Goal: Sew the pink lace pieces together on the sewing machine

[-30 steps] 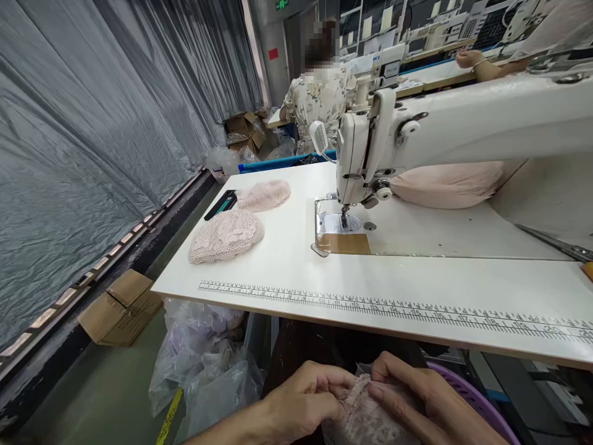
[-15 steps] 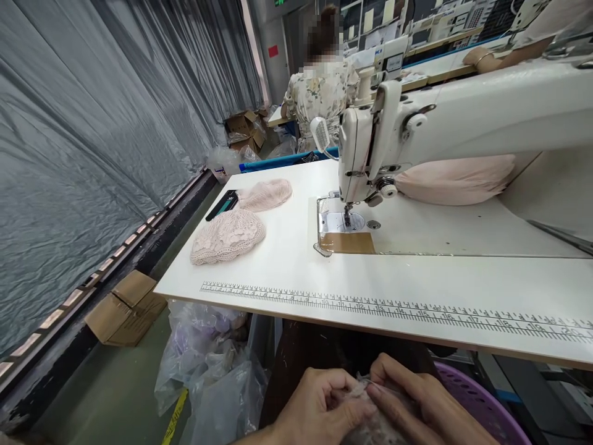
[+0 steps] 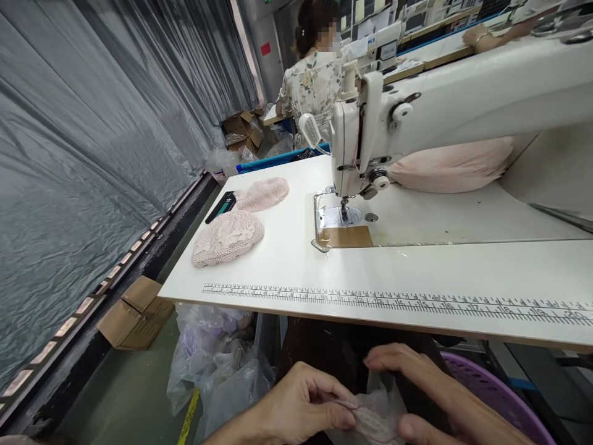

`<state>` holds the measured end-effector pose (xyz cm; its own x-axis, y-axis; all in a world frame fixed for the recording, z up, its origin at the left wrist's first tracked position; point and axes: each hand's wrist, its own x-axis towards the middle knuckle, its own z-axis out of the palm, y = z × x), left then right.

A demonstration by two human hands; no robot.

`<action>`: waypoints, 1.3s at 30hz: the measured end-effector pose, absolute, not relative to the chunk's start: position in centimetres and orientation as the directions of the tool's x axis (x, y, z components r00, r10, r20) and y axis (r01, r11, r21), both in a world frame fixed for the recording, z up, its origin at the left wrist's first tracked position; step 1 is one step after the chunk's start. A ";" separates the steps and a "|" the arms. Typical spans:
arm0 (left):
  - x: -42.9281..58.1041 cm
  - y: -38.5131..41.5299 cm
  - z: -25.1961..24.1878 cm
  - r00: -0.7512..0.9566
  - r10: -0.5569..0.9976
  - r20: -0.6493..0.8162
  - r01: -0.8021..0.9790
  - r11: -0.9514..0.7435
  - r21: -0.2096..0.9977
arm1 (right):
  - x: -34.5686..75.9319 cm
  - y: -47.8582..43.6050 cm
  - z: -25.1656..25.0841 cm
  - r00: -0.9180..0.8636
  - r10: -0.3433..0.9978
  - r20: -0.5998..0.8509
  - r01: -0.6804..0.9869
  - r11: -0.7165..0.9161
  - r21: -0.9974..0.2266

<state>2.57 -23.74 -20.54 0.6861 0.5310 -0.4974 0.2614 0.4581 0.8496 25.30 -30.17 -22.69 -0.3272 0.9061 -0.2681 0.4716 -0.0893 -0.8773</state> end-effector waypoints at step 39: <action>3.1 -21.4 -18.1 0.623 0.611 -0.489 0.502 0.167 0.848 | 24.3 -27.7 -20.3 -0.416 0.851 -0.319 0.469 -0.099 -0.877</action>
<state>3.06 -21.43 -18.07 0.6227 0.6107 -0.4892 0.5025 0.1672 0.8483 24.33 -27.75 -20.30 -0.4165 0.8512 -0.3193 0.4695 -0.0994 -0.8773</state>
